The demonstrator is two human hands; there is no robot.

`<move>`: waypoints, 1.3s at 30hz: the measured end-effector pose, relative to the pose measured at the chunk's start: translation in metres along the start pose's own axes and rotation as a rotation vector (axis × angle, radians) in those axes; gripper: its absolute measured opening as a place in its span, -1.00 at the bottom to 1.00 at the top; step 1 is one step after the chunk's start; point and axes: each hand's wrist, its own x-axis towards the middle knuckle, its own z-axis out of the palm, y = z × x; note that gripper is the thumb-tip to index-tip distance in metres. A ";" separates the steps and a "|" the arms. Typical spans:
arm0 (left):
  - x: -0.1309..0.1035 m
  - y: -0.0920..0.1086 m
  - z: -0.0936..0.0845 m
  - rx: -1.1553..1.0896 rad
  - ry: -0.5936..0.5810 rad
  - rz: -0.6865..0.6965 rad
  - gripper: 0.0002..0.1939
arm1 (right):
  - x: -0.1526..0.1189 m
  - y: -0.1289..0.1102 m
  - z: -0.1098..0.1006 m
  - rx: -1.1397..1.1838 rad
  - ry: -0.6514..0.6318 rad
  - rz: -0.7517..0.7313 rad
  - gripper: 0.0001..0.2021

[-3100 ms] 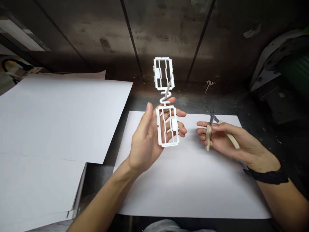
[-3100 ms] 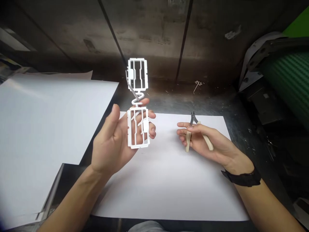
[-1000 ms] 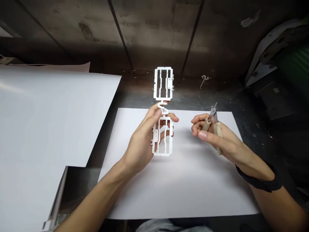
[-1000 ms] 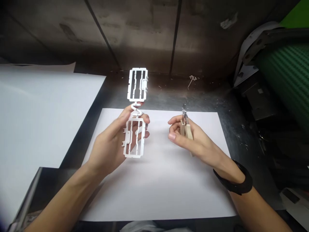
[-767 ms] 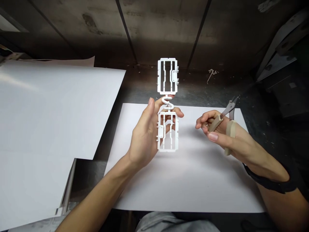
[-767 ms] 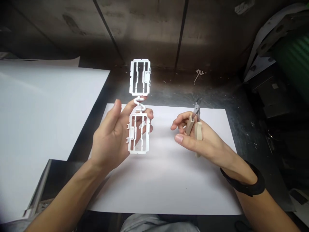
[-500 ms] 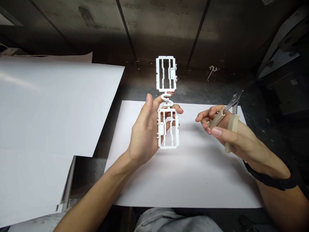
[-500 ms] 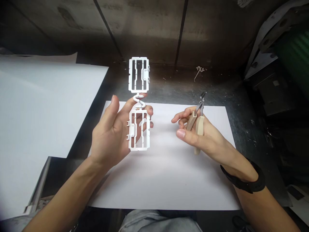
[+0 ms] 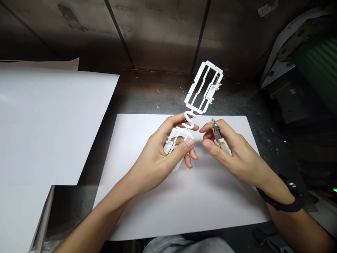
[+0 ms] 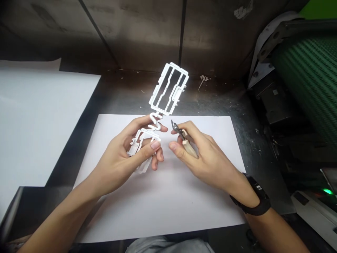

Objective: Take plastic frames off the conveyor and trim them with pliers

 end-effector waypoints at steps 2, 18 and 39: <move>0.000 0.001 0.000 0.041 -0.006 0.001 -0.54 | 0.001 -0.001 -0.002 -0.068 -0.039 -0.007 -0.91; 0.000 0.002 -0.003 -0.062 -0.017 -0.061 -0.53 | -0.002 -0.003 -0.009 -0.159 -0.111 0.146 -0.85; -0.001 -0.002 -0.010 0.018 -0.311 -0.113 -0.57 | -0.006 -0.002 -0.015 -0.066 -0.349 0.237 -0.66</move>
